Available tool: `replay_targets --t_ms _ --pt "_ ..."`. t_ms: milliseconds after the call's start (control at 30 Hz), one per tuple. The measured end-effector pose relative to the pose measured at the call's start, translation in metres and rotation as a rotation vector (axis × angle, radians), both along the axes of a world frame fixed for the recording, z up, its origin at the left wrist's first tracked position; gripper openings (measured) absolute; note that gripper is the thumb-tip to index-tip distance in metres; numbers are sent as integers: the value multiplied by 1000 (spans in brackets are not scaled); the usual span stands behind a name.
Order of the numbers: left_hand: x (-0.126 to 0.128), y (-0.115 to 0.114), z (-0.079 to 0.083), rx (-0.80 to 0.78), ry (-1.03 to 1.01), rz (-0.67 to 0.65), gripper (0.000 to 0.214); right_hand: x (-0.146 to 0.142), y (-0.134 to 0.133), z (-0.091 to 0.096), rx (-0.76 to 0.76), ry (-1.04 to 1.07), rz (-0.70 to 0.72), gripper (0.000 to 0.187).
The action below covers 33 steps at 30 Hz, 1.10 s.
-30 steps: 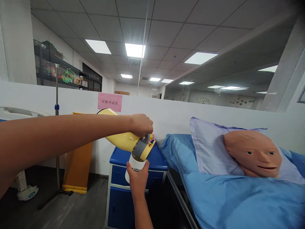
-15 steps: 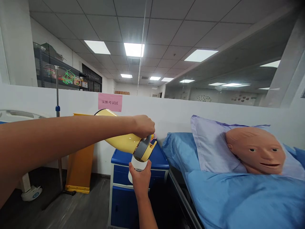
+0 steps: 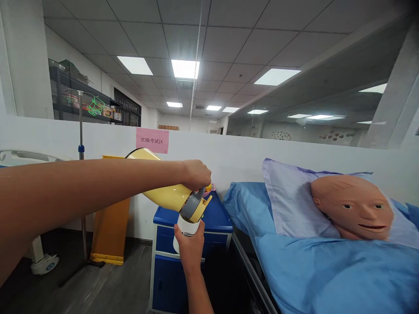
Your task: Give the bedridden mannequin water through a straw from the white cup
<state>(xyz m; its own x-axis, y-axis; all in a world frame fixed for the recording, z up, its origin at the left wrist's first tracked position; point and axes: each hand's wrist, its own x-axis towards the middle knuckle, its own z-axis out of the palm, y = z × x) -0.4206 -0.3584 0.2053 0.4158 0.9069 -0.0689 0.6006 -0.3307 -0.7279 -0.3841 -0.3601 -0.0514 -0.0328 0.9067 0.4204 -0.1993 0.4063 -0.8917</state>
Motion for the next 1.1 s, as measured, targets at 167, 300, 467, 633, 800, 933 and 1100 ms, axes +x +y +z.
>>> replay_targets --t_ms 167,300,467,633,800,933,1100 --pt "0 7 -5 -16 51 -27 10 2 0 0 -14 -14 13 57" --pt "-2 9 -7 -37 81 -42 10 2 -1 -1 -21 -31 27 56" --pt "-7 10 -8 -39 72 -47 6 -2 -1 -4 -12 -35 48 55" --pt "-7 8 -7 -43 36 -6 6 -4 -2 -4 -5 -17 53 54" --pt "-5 5 -4 -54 70 2 9 -3 -4 0 -41 -1 67 55" --pt "-5 4 -2 -39 112 -24 9 -3 -3 2 -40 2 49 55" --pt "-5 4 -1 -29 112 -36 10 -4 -2 3 -45 8 49 54"
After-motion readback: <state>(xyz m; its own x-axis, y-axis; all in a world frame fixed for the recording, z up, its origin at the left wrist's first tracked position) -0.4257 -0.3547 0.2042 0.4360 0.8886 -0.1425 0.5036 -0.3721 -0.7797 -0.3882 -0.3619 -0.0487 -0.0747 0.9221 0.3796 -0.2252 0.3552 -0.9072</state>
